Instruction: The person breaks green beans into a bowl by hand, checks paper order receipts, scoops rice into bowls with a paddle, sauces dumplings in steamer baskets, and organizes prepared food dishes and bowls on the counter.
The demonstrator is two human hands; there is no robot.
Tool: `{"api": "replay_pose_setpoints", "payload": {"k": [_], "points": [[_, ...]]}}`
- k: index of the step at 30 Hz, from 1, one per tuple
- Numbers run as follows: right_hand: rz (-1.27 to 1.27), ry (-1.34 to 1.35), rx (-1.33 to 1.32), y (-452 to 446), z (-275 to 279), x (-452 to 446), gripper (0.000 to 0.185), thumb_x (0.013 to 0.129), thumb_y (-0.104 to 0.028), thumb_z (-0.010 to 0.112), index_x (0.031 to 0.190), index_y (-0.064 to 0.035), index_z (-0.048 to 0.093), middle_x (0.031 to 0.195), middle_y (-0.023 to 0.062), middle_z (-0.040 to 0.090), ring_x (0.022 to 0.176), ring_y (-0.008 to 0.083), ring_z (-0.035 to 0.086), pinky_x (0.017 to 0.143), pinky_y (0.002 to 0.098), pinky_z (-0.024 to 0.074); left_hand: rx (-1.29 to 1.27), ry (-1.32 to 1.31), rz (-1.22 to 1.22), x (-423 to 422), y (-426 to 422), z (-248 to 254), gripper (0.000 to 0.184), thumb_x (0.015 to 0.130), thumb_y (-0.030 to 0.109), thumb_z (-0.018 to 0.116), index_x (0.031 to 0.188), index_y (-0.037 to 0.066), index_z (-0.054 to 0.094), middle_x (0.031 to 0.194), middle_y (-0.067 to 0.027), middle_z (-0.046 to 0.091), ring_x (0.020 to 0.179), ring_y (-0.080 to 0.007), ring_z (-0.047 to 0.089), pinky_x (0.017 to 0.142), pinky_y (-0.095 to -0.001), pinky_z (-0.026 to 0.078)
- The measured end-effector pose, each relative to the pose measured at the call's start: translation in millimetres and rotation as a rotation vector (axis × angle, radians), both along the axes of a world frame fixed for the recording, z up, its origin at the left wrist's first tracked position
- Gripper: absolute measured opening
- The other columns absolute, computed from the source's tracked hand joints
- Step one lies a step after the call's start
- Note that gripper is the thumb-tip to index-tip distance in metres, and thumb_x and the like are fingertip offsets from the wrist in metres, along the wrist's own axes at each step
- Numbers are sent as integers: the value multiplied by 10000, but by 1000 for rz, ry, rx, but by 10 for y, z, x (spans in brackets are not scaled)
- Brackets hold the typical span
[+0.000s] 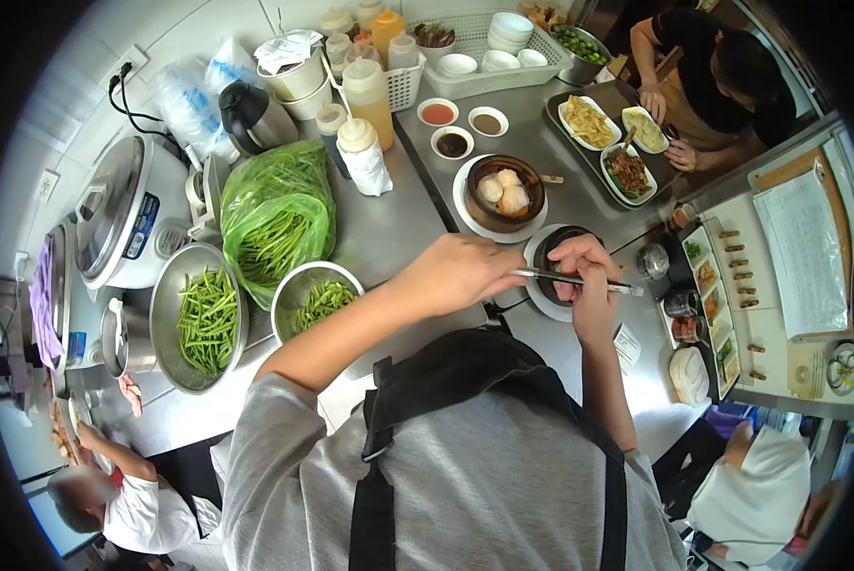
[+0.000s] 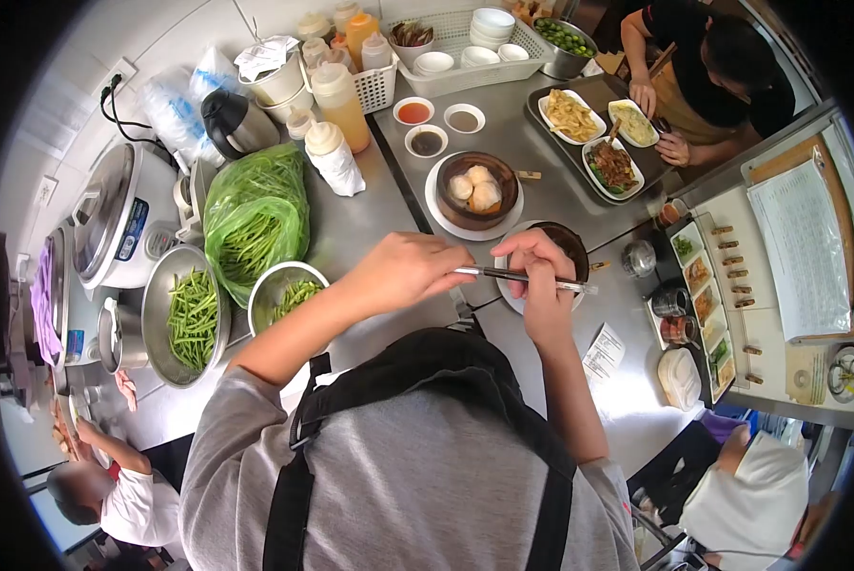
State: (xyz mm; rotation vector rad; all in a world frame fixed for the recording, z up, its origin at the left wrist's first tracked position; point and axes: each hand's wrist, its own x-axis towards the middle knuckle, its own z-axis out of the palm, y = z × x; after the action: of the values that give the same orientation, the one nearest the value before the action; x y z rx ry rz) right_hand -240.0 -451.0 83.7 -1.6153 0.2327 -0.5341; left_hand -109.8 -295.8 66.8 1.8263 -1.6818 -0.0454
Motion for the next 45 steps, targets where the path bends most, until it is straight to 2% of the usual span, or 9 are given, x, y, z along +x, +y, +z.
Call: {"api": "replay_pose_setpoints", "payload": {"k": [7, 12, 19, 23, 25, 30, 34, 39, 45], "points": [[-6, -122, -304, 210, -331, 114, 175, 825, -77, 395, 666, -37, 457, 680, 27, 450, 629, 104, 412, 569, 250, 342, 117, 186, -43, -224, 69, -13, 241, 906, 313, 533, 957, 78, 522, 660, -135, 590, 645, -343, 615, 549, -455, 479], [235, 200, 28, -305, 139, -99, 496, 907, -425, 474, 1185, -14, 471, 897, 44, 555, 790, 106, 525, 683, 250, 441, -227, 468, 246, 304, 225, 92, 210, 952, 261, 466, 914, 61, 517, 757, -134, 564, 705, -333, 577, 653, -414, 471], [-462, 675, 29, -1602, -696, -1535, 514, 937, -447, 488, 1258, -47, 514, 860, 23, 532, 774, 102, 501, 646, 268, 429, -866, 317, 814, 1871, 1474, 561, 336, 997, 317, 363, 993, 26, 531, 773, -37, 601, 749, -155, 534, 759, -284, 423], [-569, 1000, -1007, -2769, -2732, -3227, 777, 752, -464, 715, 1318, -16, 426, 1053, 177, 556, 909, 248, 552, 806, 364, 470, -925, 38, 1134, 3082, 2390, -63, 163, 910, 87, 485, 1057, 19, 467, 992, -104, 675, 911, -217, 624, 805, -354, 471], [-720, 1108, -699, -2241, -2502, -2959, 981, 567, -398, 861, 1318, 22, 391, 1167, 246, 524, 1074, 321, 530, 921, 412, 439, -485, -109, 1586, 3673, 2923, -723, 219, 872, 80, 517, 1081, 18, 537, 975, -176, 667, 897, -347, 634, 759, -405, 488], [-965, 910, -274, -1776, -2738, -2921, 1057, 378, -259, 945, 1261, 35, 444, 1116, 204, 574, 1009, 289, 583, 838, 374, 496, -320, -98, 1556, 3868, 3233, -1250, 196, 852, 155, 615, 948, -16, 624, 849, -210, 653, 804, -377, 630, 700, -440, 476], [-901, 883, -79, -1664, -2250, -2754, 699, 441, -163, 889, 1017, 89, 585, 917, 167, 662, 802, 256, 629, 751, 351, 508, -183, -51, 1569, 3996, 3142, -1138, 91, 805, 84, 596, 882, 44, 624, 819, -193, 655, 800, -363, 636, 694, -451, 477], [-1013, 678, -707, -2322, -1390, -1987, 321, 789, -117, 625, 1073, 28, 591, 925, 166, 640, 835, 250, 606, 759, 361, 474, -18, 31, 1626, 4097, 3290, -1079, 148, 703, 77, 670, 834, 48, 609, 807, -167, 656, 803, -344, 643, 674, -433, 478], [-598, -16, -794, -1979, 1200, 524, 326, 909, -206, 541, 1150, 14, 545, 952, 60, 614, 825, 130, 558, 775, 273, 456, -58, -68, 1564, 3915, 3183, -961, 421, 676, 124, 742, 1053, 64, 564, 944, -176, 616, 874, -374, 597, 776, -436, 475]]}}
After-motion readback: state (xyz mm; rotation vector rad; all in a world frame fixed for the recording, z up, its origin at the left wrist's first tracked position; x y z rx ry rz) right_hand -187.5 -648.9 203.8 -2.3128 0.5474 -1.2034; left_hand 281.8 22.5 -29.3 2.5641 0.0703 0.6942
